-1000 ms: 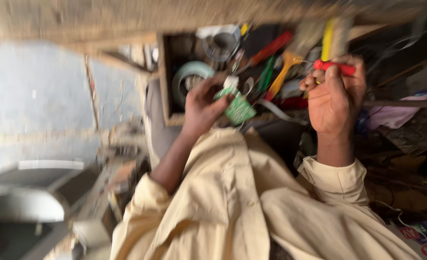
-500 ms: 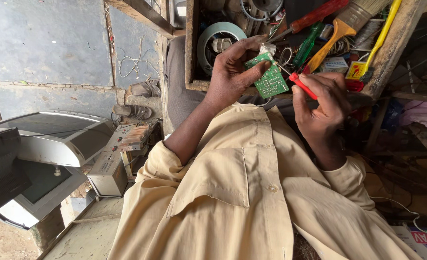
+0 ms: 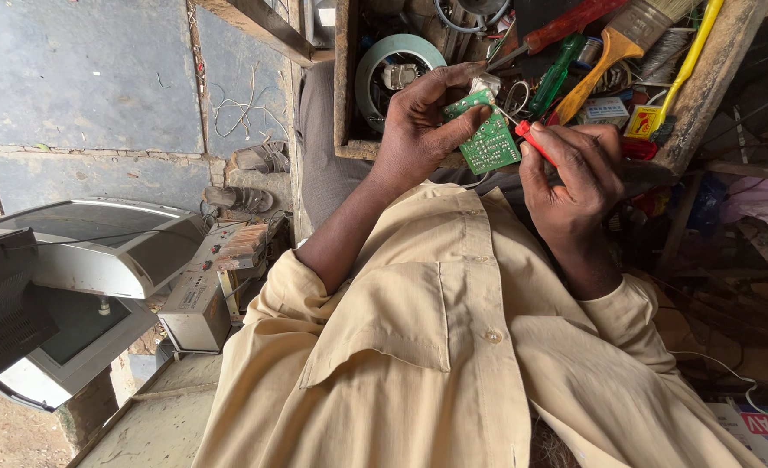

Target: The person holds a green circuit board and uses a soldering iron to work on solder joints. They then attach a white plastic connector to a smaller circuit board, brush it with a small brush, and continue soldering the connector to the board.

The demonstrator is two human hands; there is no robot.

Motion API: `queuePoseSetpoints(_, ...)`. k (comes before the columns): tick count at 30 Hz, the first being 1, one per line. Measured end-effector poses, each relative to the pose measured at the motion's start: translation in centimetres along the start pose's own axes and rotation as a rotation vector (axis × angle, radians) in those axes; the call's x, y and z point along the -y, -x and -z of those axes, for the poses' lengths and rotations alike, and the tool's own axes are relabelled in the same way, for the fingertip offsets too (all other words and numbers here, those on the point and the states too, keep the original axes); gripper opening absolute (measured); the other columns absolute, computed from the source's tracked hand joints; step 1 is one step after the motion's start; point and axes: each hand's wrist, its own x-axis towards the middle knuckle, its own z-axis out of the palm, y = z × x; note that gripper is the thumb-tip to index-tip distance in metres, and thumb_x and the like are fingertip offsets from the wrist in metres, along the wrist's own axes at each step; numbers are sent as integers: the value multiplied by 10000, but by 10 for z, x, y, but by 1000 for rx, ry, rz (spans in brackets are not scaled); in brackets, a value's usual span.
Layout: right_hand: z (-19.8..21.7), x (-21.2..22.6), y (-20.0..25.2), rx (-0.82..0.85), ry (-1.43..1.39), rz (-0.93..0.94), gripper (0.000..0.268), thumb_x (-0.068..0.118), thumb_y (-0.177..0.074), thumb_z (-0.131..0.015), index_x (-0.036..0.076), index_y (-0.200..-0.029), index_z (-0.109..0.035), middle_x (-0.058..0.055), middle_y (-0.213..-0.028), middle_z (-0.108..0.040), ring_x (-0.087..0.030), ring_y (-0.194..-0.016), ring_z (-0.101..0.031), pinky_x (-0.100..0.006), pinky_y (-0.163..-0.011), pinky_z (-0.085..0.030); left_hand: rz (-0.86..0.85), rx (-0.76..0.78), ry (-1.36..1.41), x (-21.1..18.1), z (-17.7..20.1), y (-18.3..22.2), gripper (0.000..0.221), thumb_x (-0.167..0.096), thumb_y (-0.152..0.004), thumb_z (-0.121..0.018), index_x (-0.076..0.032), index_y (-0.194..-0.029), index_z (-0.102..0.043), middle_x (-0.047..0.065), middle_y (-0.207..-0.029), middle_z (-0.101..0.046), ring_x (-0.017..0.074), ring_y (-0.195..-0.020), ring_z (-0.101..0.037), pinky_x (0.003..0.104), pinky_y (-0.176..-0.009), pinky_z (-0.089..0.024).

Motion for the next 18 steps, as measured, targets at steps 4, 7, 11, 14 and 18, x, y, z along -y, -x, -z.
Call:
queuePoseSetpoints(4,0,0,2,3,42,6,337,-91,-977,-827,45,-1263,-714,-63,-1128,-731,-256,-988,-636,-351,-835,-507,5,8,22,-1,0,0,428,-43,-1003,-779,28,-1385,-599,99,-1248,-717,127,-1178,-681,291,-1056,-592)
queuePoseSetpoints(7,0,-1,2,-5,31,9,340,-94,-973,-822,53,-1260,-713,-57,-1127,-733,-254,-989,-635,-349,-836,-506,-2,7,-18,-2,0,0,434,-49,-1002,-787,22,-1389,-605,100,-1237,-719,129,-1171,-683,289,-1046,-597)
queuePoseSetpoints(11,2,-1,2,-22,41,23,339,-105,-991,-821,44,-1274,-710,-67,-1144,-729,-259,-1010,-644,-354,-848,-507,19,3,-7,-4,-1,1,434,-55,-999,-786,19,-1387,-607,98,-1248,-711,132,-1183,-689,289,-1049,-603)
queuePoseSetpoints(14,1,0,1,-15,40,14,344,-108,-990,-824,43,-1278,-713,-71,-1145,-728,-262,-1006,-640,-354,-847,-511,-2,7,-18,-4,0,0,420,-56,-1002,-787,16,-1378,-614,97,-1258,-711,133,-1190,-689,291,-1049,-608)
queuePoseSetpoints(18,1,2,2,-20,46,33,346,-117,-1005,-822,46,-1286,-705,-71,-1163,-715,-258,-997,-651,-361,-858,-517,10,-5,-59,-3,0,1,434,-60,-992,-796,14,-1380,-617,95,-1251,-708,127,-1175,-679,284,-1031,-604)
